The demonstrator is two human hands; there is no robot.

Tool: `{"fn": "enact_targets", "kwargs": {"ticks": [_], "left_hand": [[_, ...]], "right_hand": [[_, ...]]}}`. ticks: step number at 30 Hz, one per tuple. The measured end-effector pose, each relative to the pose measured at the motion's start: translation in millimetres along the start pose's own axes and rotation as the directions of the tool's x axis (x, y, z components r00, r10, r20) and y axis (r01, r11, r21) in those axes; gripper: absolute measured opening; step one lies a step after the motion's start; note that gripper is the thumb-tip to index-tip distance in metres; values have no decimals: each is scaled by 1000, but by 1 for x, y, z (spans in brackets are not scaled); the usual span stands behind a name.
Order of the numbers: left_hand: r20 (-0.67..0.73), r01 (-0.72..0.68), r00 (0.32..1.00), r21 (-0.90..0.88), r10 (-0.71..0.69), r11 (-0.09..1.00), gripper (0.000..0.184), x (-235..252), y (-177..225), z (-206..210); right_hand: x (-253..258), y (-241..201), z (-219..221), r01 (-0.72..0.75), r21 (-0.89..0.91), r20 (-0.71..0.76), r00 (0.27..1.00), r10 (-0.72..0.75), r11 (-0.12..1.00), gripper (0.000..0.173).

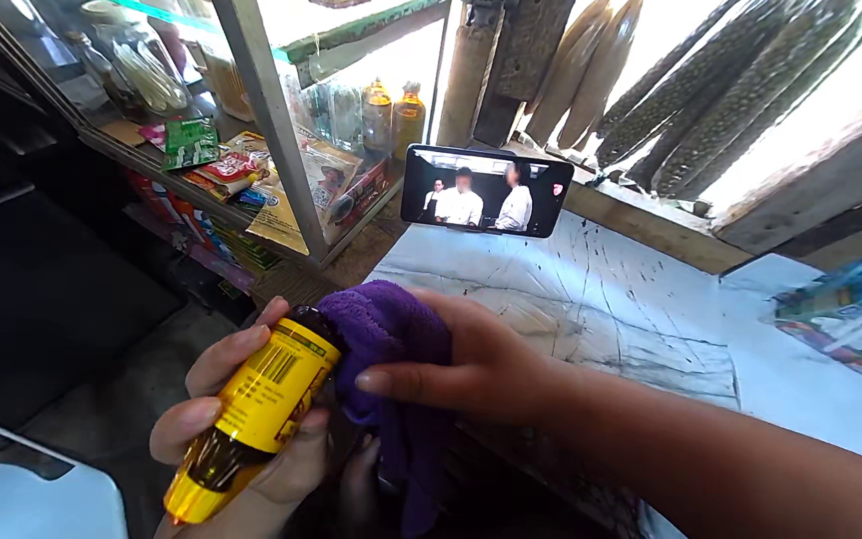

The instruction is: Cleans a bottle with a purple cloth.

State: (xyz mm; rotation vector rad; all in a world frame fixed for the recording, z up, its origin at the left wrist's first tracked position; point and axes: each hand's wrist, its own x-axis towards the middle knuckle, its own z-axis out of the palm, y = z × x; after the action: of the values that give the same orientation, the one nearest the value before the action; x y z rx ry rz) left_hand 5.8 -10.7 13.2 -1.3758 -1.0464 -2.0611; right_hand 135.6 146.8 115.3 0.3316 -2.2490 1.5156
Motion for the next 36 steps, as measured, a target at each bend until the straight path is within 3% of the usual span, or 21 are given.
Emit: {"fn": "enact_targets", "kwargs": {"ticks": [7,12,18,23,32,36], "left_hand": [[47,207,978,-188,-202,960,53,4,6,20],[94,128,989,-127,-116,984,55,-1,13,13],[27,26,999,-61,-24,998,57,2,9,5],[-29,71,997,-102,-74,992,55,7,2,9],[44,211,977,-175,-207,962,53,3,6,22],[81,164,985,-164,-152,973,54,0,10,16]], "right_hand": [[-3,-4,1,-151,94,-111,981,161,984,27],[-2,-5,1,-122,21,-89,988,123,992,27],[-2,-5,-1,-91,-89,1,996,91,992,33],[-3,-5,-1,-113,-90,-46,993,109,990,33],[-5,-4,1,-140,-52,-130,983,133,989,29],[-4,-6,1,-159,-55,-114,982,152,986,30]]}}
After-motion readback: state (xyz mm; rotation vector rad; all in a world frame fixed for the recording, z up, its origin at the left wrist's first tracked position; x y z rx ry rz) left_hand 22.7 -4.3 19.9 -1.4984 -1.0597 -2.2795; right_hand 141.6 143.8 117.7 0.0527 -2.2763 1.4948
